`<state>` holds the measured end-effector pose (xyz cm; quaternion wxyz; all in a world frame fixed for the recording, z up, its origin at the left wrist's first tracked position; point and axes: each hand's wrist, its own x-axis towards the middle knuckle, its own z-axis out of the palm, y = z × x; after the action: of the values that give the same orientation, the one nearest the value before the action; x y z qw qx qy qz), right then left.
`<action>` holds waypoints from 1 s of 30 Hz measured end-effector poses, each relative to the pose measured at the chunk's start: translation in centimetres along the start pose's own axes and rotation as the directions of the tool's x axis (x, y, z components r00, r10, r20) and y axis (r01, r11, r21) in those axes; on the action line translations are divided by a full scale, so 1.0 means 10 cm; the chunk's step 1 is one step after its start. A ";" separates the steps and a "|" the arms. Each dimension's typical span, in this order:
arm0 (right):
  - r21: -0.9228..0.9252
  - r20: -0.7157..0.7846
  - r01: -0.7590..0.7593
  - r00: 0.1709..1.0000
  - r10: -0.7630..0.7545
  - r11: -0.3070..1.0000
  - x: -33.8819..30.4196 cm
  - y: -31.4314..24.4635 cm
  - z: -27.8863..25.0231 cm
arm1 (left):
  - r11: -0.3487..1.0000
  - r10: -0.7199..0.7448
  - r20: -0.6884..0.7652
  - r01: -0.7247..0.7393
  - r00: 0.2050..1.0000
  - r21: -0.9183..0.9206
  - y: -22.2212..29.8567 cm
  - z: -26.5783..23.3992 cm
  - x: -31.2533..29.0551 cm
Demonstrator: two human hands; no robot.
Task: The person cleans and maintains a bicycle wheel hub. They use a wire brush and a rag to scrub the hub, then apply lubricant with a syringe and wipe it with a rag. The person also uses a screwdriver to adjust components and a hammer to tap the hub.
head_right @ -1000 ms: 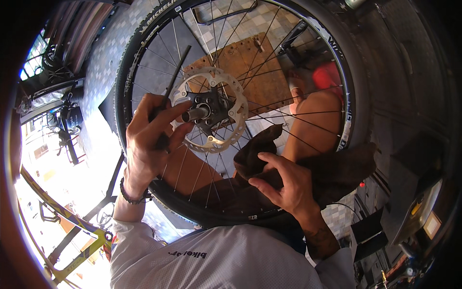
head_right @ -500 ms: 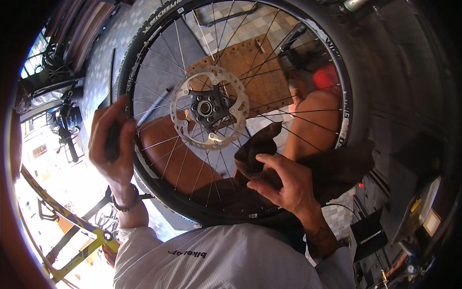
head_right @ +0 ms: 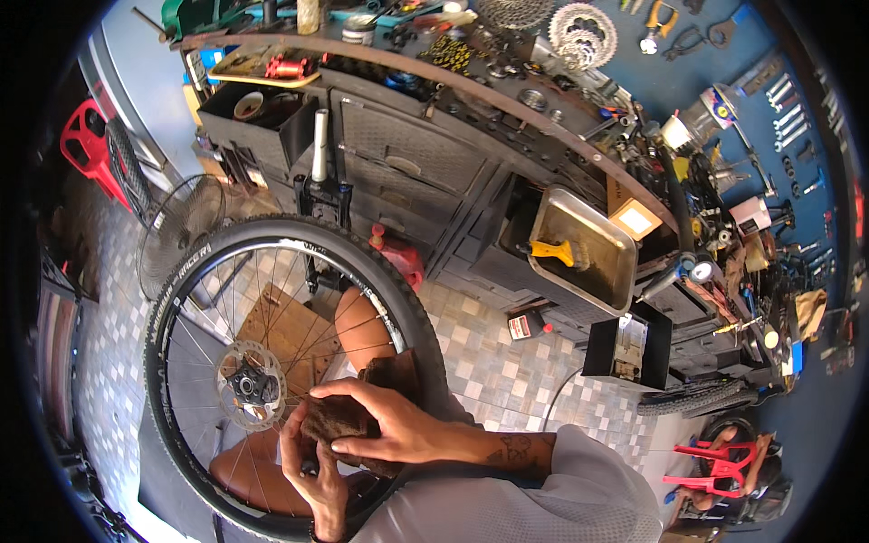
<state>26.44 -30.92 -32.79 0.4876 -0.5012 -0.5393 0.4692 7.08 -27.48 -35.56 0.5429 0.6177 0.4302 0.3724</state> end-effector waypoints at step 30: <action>-0.663 -0.651 -0.743 0.508 -0.564 0.096 -0.43 -1.71 -5.03 | 0.575 0.155 0.720 -0.655 0.676 0.491 -0.07 0.58 0.13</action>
<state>75.23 -35.29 -11.83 0.1625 -0.8768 -0.3337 -0.3056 12.80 -28.30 -37.08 0.2543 0.9478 0.1769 0.0756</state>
